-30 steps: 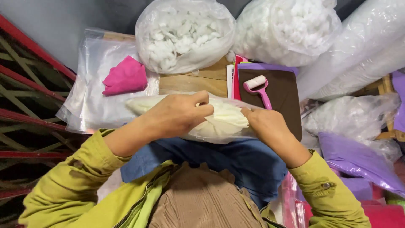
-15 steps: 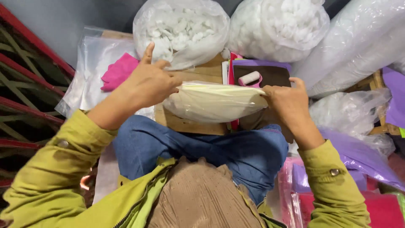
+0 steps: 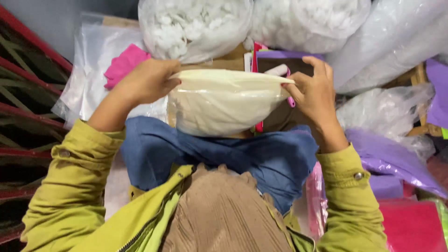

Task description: Folding a piece of fabric and then packaging a white pillow into a clear plastic bag and sealing it.

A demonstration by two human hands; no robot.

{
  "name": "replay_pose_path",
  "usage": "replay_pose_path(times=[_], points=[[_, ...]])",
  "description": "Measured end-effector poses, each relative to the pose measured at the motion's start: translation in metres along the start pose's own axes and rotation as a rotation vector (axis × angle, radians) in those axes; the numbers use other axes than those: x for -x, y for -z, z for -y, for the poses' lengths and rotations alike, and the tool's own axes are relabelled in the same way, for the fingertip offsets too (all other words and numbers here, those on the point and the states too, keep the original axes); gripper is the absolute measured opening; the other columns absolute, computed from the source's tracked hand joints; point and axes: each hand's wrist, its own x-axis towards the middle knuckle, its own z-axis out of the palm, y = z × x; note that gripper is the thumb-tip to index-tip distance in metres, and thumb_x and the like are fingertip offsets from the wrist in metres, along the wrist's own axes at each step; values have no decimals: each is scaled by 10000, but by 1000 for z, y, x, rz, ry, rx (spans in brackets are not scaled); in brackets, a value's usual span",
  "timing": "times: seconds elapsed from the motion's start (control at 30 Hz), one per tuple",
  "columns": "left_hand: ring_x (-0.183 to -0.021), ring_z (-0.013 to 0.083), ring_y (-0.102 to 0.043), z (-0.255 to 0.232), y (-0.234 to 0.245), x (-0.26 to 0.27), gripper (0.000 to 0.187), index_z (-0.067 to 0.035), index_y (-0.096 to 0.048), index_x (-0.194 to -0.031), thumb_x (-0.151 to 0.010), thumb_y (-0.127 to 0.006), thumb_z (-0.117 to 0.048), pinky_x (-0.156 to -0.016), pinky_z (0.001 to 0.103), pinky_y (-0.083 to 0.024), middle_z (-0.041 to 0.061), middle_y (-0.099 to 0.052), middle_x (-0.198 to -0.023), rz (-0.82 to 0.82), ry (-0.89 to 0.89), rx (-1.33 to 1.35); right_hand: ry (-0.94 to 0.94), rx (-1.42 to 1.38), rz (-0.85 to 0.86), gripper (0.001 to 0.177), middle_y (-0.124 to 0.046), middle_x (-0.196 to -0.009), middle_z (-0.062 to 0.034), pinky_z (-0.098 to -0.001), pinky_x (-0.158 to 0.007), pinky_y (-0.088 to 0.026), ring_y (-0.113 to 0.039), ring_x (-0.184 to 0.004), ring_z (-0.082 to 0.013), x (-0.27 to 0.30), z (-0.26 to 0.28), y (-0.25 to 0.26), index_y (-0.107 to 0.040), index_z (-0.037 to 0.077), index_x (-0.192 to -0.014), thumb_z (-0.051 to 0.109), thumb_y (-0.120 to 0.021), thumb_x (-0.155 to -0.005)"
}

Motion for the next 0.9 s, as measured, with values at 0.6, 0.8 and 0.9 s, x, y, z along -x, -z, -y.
replay_pose_path(times=[0.6,0.8,0.9], points=[[-824,276,-748,-28,23,25,261,-186,-776,-1016,-1020,-585,-365,-737,434,-557,-16,-748,-690,15,453,95,-664,-507,449,236,-728,-893,-101,-347,-711,-556,-687,-783,-215,-19,6,35,-816,200,-1071,154,-727,-857],[-920,367,-731,-50,39,20,180,-130,-805,-1007,-874,-685,-138,-802,459,-561,92,-784,-908,-78,286,-42,-511,-258,701,291,-793,-903,-76,-458,-864,-552,-740,-956,-351,-41,14,33,-811,209,-1054,123,-677,-811],[-908,352,-736,-59,50,18,208,-145,-806,-995,-824,-710,-78,-817,442,-562,77,-786,-942,-59,294,24,-420,-32,797,213,-800,-841,-30,-398,-880,-564,-755,-927,-339,-41,4,34,-828,304,-957,233,-691,-810]])
